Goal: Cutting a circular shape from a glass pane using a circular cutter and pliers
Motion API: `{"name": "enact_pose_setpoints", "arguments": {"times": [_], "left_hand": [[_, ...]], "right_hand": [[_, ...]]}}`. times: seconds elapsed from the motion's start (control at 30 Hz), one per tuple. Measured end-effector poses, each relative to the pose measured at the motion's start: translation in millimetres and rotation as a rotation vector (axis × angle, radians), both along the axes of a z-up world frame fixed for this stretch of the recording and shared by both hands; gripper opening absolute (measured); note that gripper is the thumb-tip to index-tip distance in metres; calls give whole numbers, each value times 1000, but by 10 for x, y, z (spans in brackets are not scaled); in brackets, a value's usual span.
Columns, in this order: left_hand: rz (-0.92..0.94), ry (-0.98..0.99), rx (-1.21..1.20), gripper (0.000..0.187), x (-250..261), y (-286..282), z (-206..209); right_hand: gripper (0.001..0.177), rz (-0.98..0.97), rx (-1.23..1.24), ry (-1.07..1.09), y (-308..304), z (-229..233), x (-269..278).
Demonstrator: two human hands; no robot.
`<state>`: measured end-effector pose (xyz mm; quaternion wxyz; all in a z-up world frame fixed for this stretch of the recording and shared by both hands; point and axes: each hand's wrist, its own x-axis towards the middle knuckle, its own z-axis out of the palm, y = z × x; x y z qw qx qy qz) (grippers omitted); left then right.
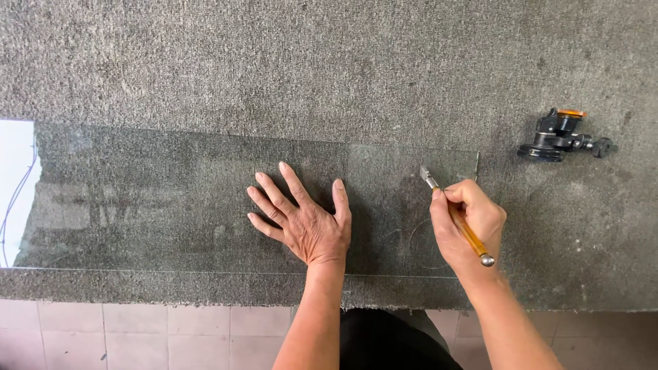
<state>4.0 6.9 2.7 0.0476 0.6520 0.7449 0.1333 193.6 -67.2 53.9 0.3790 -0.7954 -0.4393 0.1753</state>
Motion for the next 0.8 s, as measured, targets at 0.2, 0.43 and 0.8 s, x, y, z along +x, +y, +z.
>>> {"name": "enact_pose_setpoints", "arguments": {"times": [0.2, 0.43, 0.8], "left_hand": [[-7, -6, 10, 94, -5, -7, 0], [-21, -17, 39, 92, -17, 19, -10], [-16, -6, 1, 89, -12, -30, -9]], "right_hand": [[15, -21, 36, -19, 45, 154, -135], [11, -80, 52, -28, -164, 381, -156], [15, 3, 103, -8, -370, 140, -207]]}}
